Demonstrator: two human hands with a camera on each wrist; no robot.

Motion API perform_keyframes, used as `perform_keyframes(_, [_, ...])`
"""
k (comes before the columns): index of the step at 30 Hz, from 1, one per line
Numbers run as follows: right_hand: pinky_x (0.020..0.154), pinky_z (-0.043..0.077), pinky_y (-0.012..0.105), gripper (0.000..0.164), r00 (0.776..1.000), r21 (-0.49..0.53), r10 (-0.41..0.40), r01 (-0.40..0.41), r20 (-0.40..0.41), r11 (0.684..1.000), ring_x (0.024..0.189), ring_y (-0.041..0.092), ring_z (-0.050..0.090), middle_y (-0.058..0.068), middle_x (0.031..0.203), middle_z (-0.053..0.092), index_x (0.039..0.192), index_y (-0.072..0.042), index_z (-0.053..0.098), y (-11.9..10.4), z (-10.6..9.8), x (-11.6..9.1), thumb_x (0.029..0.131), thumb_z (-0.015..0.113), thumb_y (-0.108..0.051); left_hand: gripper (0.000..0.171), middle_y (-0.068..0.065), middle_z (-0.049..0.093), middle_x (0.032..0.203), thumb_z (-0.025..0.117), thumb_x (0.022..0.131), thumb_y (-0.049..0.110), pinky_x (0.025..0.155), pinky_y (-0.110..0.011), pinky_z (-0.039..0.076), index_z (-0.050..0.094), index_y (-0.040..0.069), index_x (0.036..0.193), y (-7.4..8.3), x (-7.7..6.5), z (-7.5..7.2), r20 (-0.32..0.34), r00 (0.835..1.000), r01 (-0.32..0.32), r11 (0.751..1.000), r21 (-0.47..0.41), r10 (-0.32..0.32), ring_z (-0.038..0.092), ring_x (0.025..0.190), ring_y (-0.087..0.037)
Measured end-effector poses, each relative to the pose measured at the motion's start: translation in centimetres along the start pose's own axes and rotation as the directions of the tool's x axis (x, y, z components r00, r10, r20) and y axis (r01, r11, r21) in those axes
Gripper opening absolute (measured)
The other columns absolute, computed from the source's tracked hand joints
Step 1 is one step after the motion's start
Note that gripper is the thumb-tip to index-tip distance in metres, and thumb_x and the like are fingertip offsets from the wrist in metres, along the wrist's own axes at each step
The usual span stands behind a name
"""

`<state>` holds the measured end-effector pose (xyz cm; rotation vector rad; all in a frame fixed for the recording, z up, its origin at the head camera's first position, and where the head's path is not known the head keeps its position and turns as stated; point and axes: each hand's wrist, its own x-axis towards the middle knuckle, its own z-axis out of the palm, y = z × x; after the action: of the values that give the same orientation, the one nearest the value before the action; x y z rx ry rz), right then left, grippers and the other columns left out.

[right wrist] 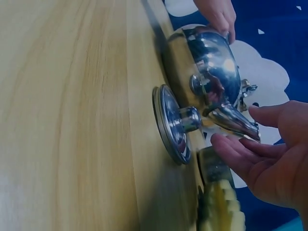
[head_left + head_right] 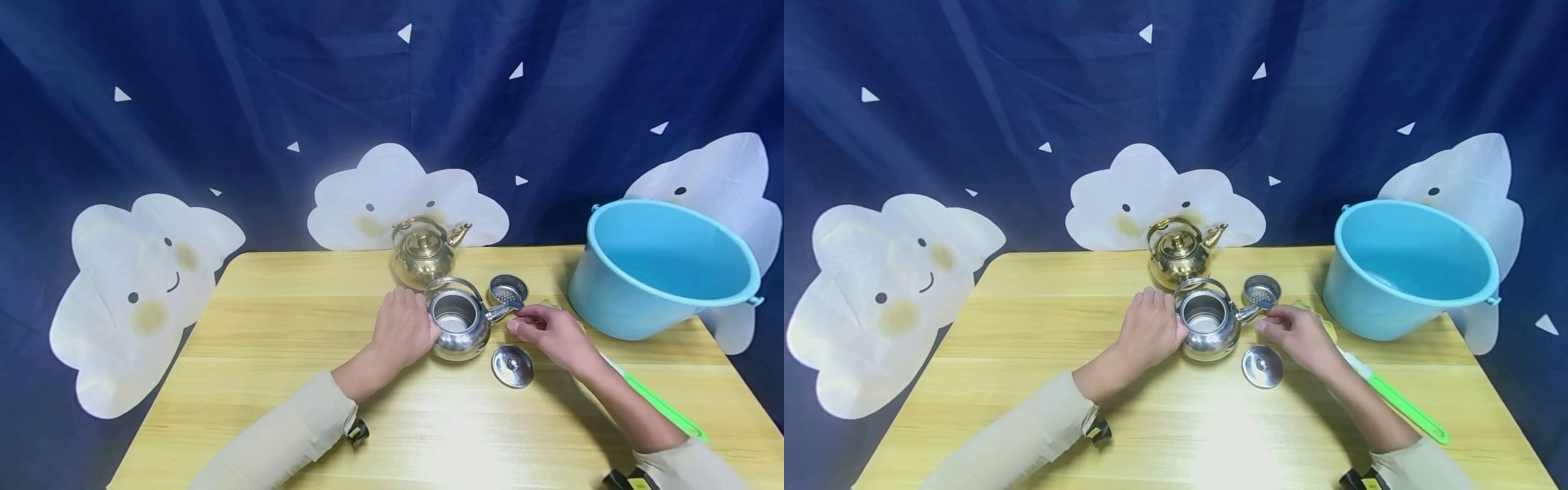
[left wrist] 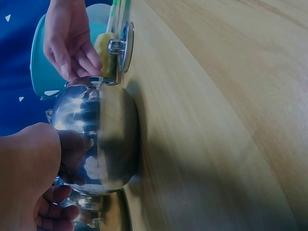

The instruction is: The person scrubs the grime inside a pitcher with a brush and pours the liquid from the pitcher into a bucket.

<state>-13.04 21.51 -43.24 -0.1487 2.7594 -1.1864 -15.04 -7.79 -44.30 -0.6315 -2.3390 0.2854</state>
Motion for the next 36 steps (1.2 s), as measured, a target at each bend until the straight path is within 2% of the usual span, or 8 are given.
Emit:
perform_keyframes(3, [0.080, 0.056, 0.026, 0.051, 0.999, 0.053, 0.027, -0.028, 0.019, 0.998, 0.100, 0.024, 0.073, 0.016, 0.111, 0.077, 0.125, 0.003, 0.069, 0.0, 0.3, 0.3, 0.096, 0.072, -0.039, 0.024, 0.003, 0.038, 0.062, 0.054, 0.080, 0.035, 0.057, -0.027, 0.018, 0.048, 0.017, 0.065, 0.0, 0.1, 0.0, 0.003, 1.000, 0.000, 1.000, -0.001, 0.000, 0.021, 0.065, -0.016])
perform_keyframes(6, [0.080, 0.059, 0.024, 0.047, 0.997, 0.166, 0.043, -0.052, 0.058, 0.985, 0.098, 0.021, 0.074, 0.017, 0.110, 0.076, 0.124, 0.005, 0.067, 0.1, 0.7, 0.7, 0.097, 0.071, -0.034, 0.025, 0.003, 0.039, 0.062, 0.053, 0.081, 0.035, 0.058, -0.027, 0.018, 0.048, 0.016, 0.065, 0.0, 0.1, 0.0, 0.018, 1.000, 0.002, 1.000, -0.008, -0.002, 0.020, 0.065, -0.016])
perform_keyframes(13, [0.091, 0.061, 0.030, 0.044, 0.991, 0.413, 0.057, -0.104, 0.125, 0.905, 0.102, 0.017, 0.077, 0.023, 0.115, 0.075, 0.126, 0.013, 0.061, 0.0, 1.5, 1.1, 0.101, 0.067, -0.022, 0.024, 0.003, 0.042, 0.062, 0.055, 0.082, 0.034, 0.058, -0.027, 0.017, 0.049, 0.016, 0.066, 0.1, 0.2, -0.2, 0.040, 0.999, 0.006, 1.000, -0.018, -0.005, 0.020, 0.066, -0.016])
perform_keyframes(19, [0.091, 0.061, 0.031, 0.044, 0.990, 0.476, 0.087, -0.131, 0.114, 0.869, 0.101, 0.020, 0.077, 0.032, 0.121, 0.070, 0.129, 0.017, 0.057, -0.3, 2.0, 1.6, 0.102, 0.064, -0.016, 0.024, 0.003, 0.043, 0.063, 0.055, 0.082, 0.034, 0.058, -0.027, 0.017, 0.049, 0.016, 0.067, 0.1, 0.2, -0.2, 0.046, 0.999, 0.002, 1.000, -0.008, -0.002, 0.020, 0.066, -0.016])
perform_keyframes(23, [0.090, 0.062, 0.032, 0.040, 0.989, 0.493, 0.108, -0.142, 0.097, 0.859, 0.098, 0.021, 0.077, 0.030, 0.118, 0.071, 0.127, 0.017, 0.056, -0.6, 2.1, 1.9, 0.101, 0.064, -0.013, 0.024, 0.003, 0.043, 0.063, 0.056, 0.083, 0.034, 0.059, -0.028, 0.017, 0.049, 0.016, 0.068, 0.1, 0.1, -0.2, 0.056, 0.998, -0.002, 1.000, 0.004, 0.002, 0.019, 0.066, -0.016])
perform_keyframes(28, [0.089, 0.062, 0.032, 0.043, 0.987, 0.479, 0.126, -0.158, 0.099, 0.863, 0.097, 0.023, 0.078, 0.023, 0.113, 0.073, 0.130, 0.015, 0.056, -0.8, 1.9, 2.2, 0.100, 0.066, -0.014, 0.025, 0.003, 0.043, 0.063, 0.055, 0.084, 0.035, 0.059, -0.028, 0.016, 0.049, 0.016, 0.068, 0.1, 0.1, -0.2, 0.060, 0.998, -0.005, 1.000, 0.004, 0.004, 0.019, 0.066, -0.017])
perform_keyframes(32, [0.085, 0.062, 0.029, 0.046, 0.987, 0.409, 0.143, -0.163, 0.080, 0.898, 0.094, 0.022, 0.078, 0.016, 0.107, 0.072, 0.131, 0.011, 0.059, -0.9, 1.4, 2.5, 0.098, 0.070, -0.019, 0.025, 0.003, 0.043, 0.063, 0.055, 0.084, 0.034, 0.059, -0.028, 0.016, 0.049, 0.016, 0.068, 0.1, 0.1, -0.2, 0.067, 0.998, -0.002, 1.000, -0.002, 0.003, 0.019, 0.066, -0.017])
perform_keyframes(36, [0.081, 0.062, 0.026, 0.043, 0.987, 0.310, 0.144, -0.157, 0.064, 0.938, 0.092, 0.021, 0.078, 0.017, 0.105, 0.075, 0.128, 0.007, 0.065, -1.1, 1.0, 2.7, 0.097, 0.072, -0.022, 0.025, 0.003, 0.044, 0.063, 0.054, 0.085, 0.034, 0.059, -0.028, 0.015, 0.049, 0.016, 0.068, 0.1, 0.2, -0.2, 0.085, 0.996, -0.004, 1.000, -0.007, 0.005, 0.019, 0.066, -0.017])
